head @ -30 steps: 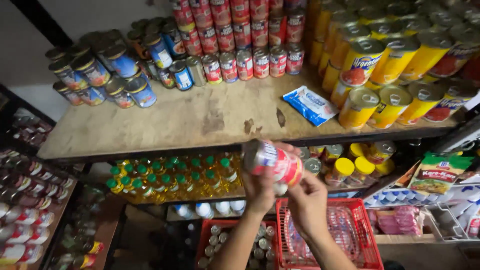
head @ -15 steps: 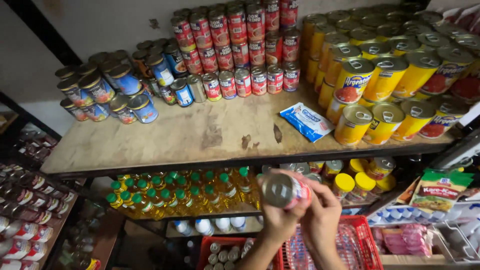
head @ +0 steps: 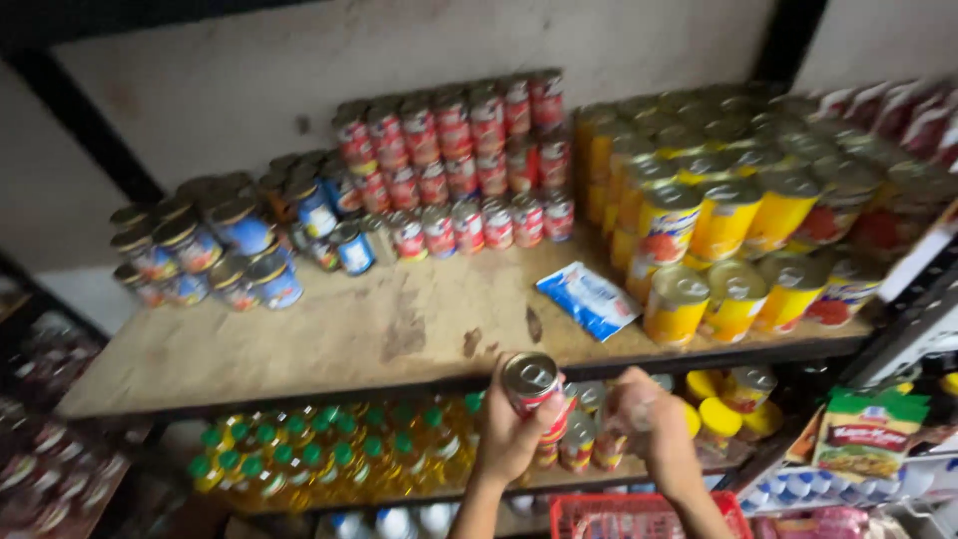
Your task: Wiping canned goods with a cloth and organizing them on a shelf
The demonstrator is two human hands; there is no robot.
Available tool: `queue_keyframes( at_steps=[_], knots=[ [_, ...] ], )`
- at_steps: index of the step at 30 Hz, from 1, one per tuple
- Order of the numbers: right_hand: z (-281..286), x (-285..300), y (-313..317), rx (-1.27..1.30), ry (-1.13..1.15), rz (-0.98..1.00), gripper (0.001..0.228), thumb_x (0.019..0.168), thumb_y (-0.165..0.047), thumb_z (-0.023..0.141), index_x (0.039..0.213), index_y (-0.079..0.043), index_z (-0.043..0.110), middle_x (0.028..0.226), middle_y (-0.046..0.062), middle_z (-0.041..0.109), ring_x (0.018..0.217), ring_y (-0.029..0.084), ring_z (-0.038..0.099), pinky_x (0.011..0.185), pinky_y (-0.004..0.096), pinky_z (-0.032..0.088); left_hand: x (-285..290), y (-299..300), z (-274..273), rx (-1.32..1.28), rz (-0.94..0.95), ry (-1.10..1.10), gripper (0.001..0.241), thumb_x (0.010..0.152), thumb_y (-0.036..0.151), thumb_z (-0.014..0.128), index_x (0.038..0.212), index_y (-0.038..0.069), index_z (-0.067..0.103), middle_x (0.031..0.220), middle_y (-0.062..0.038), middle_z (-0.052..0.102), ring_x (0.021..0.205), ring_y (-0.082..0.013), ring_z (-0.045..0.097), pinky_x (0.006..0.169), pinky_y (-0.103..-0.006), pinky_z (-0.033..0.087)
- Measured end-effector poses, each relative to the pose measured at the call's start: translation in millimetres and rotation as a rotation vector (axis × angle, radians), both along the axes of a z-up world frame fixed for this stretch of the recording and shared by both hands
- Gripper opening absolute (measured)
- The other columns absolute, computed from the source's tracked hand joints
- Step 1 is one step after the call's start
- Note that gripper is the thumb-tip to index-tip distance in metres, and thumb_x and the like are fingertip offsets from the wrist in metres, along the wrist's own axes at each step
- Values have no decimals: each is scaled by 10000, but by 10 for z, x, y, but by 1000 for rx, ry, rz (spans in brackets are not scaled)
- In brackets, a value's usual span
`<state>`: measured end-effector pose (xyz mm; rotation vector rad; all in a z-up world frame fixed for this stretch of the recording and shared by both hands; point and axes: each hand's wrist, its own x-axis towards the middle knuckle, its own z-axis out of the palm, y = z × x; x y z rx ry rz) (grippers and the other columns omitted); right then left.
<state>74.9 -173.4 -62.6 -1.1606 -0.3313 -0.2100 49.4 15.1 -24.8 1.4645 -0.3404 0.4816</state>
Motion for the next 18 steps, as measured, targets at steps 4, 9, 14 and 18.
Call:
queue_keyframes(
  at_steps=[4, 9, 14, 18],
  knots=[
    [318, 56, -10, -712, -357, -62, 366, 754, -364, 769, 1014, -168, 604, 826, -25, 619, 732, 112, 564, 720, 267, 461, 150, -77, 3, 18, 29, -80, 384, 858, 351, 748, 1092, 102, 574, 976, -50, 627, 886, -169, 621, 851, -295, 498],
    [492, 290, 98, -874, -530, -115, 291, 835, -358, 804, 936, -129, 656, 855, 18, 562, 783, 174, 578, 706, 302, 478, 218, -240, 205, -40, -73, -127, 447, 861, 271, 728, 1198, 87, 498, 1059, -59, 569, 932, -145, 572, 862, -271, 481],
    [627, 774, 287, -869, -530, -50, 342, 773, -435, 860, 861, -146, 701, 846, 4, 674, 783, 148, 615, 717, 306, 473, 568, 110, 233, 171, -125, -102, 767, 955, 675, 399, 1413, 61, 436, 1306, -118, 582, 1172, -196, 576, 1027, -311, 448],
    [929, 1292, 480, -761, -250, -64, 306, 685, -317, 765, 949, -164, 745, 871, -15, 756, 780, 90, 645, 721, 274, 523, 883, 700, -90, 407, 240, 209, 591, 947, 590, 393, 1378, 206, 519, 1414, -44, 633, 1291, -226, 611, 1075, -398, 445]
  ],
)
